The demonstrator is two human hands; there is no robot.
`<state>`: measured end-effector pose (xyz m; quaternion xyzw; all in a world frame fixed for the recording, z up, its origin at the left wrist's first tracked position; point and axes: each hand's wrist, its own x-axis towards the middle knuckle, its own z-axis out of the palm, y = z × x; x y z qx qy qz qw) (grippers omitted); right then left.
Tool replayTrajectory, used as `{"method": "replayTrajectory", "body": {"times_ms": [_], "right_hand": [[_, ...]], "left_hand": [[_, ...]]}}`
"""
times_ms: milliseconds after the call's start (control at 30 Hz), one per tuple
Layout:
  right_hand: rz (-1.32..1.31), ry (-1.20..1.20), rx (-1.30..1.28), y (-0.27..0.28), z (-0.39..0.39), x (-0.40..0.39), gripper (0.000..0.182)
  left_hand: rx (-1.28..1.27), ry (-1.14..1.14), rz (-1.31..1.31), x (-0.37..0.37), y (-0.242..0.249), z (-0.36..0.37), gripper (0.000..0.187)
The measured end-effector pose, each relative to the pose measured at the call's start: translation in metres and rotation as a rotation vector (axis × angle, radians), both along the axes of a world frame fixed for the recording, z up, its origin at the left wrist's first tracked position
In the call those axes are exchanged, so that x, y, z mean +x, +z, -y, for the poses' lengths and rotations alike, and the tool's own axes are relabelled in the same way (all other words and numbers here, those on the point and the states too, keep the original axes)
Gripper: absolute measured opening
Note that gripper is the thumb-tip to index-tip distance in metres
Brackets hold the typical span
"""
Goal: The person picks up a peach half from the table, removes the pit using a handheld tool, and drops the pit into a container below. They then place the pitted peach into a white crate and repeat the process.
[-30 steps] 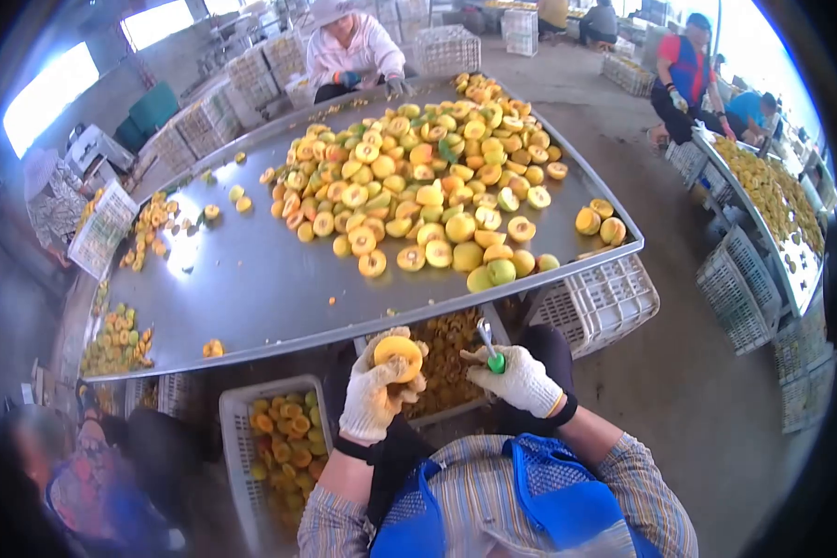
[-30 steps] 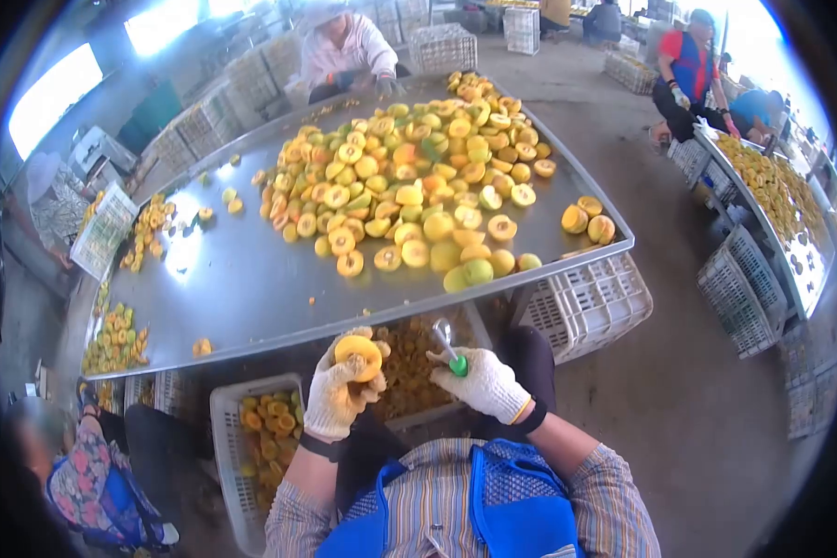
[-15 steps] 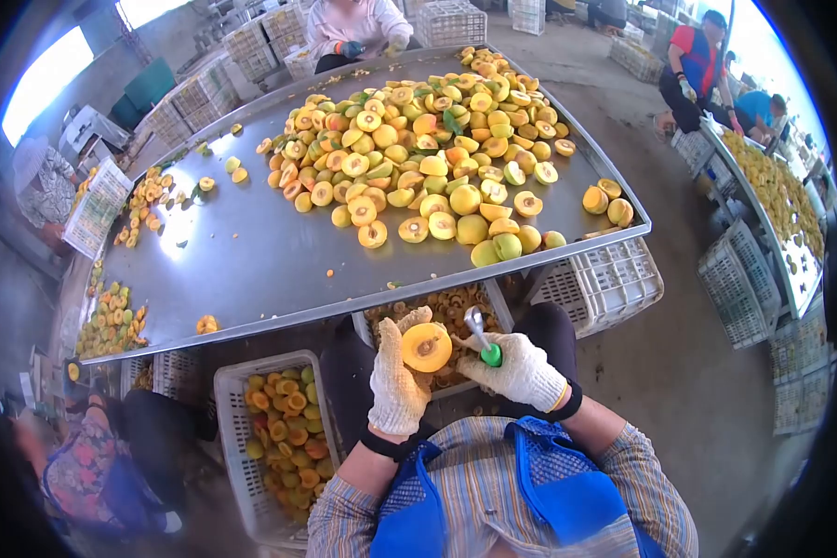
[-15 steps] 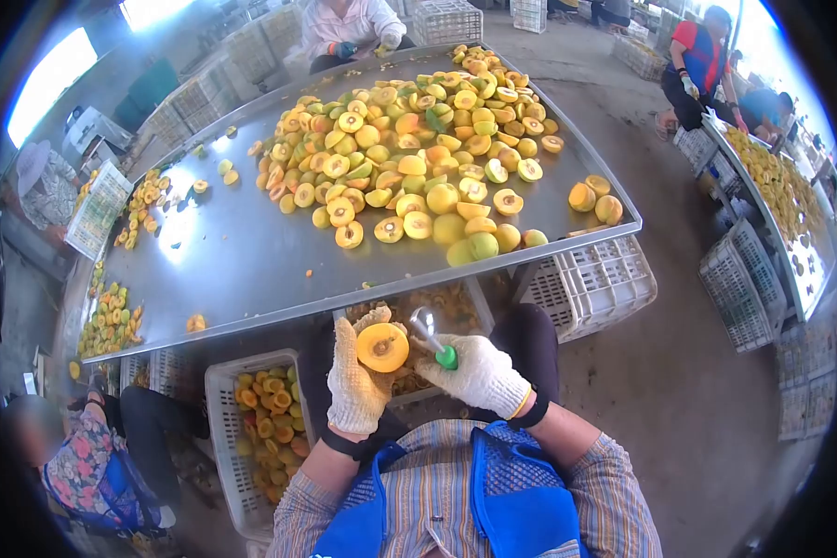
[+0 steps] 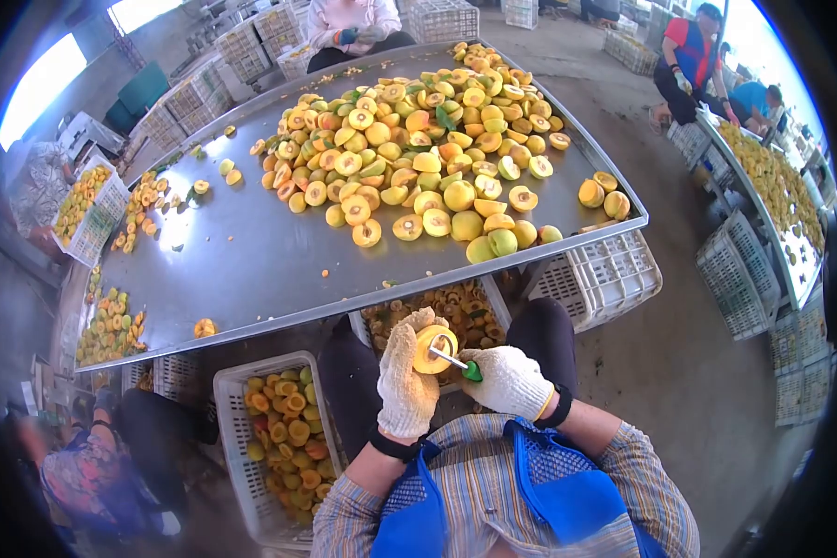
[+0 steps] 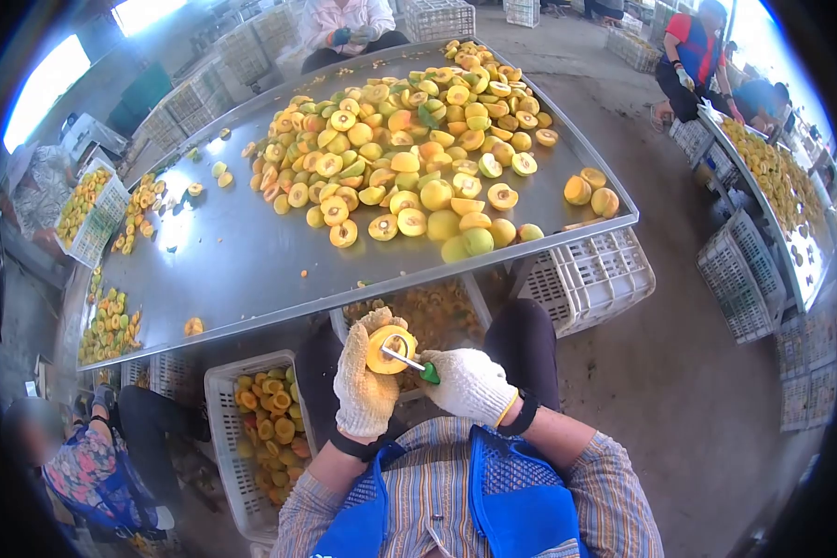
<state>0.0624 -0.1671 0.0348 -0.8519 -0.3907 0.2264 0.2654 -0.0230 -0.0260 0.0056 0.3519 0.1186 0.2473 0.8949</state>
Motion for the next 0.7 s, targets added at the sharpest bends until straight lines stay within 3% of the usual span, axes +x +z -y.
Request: {"method": "replayTrajectory", "body": {"times_ms": [200,267,400,467,533,600,667,700], "right_hand": [[-0.093,0.075,0.128,-0.027,0.002,-0.007,0.029],[-0.079,0.099,0.056,-0.026,0.002,0.000,0.027],[0.146,0.155,0.062,-0.035,0.003,0.006,0.022],[-0.105,0.159,-0.039,-0.033,0.002,-0.002,0.021],[-0.123,0.153,0.018,-0.041,0.002,-0.005,0.021],[0.117,0.136,0.093,-0.043,0.002,0.000,0.024],[0.056,0.165,0.154,-0.040,0.003,0.000,0.025],[-0.201,0.181,0.117,-0.030,0.003,-0.006,0.022]], "left_hand": [[-0.162,-0.040,-0.037,-0.004,0.003,0.004,0.040],[-0.219,-0.069,-0.065,-0.004,0.001,0.004,0.039],[-0.189,0.029,-0.214,-0.002,-0.007,0.006,0.033],[-0.176,0.037,-0.219,-0.001,-0.005,0.007,0.031],[-0.080,-0.033,-0.168,-0.001,0.002,0.009,0.032],[-0.078,-0.021,-0.162,0.000,0.005,0.012,0.032],[-0.075,-0.010,-0.154,0.001,0.008,0.010,0.032],[-0.128,-0.073,-0.125,0.002,0.010,0.005,0.033]]}}
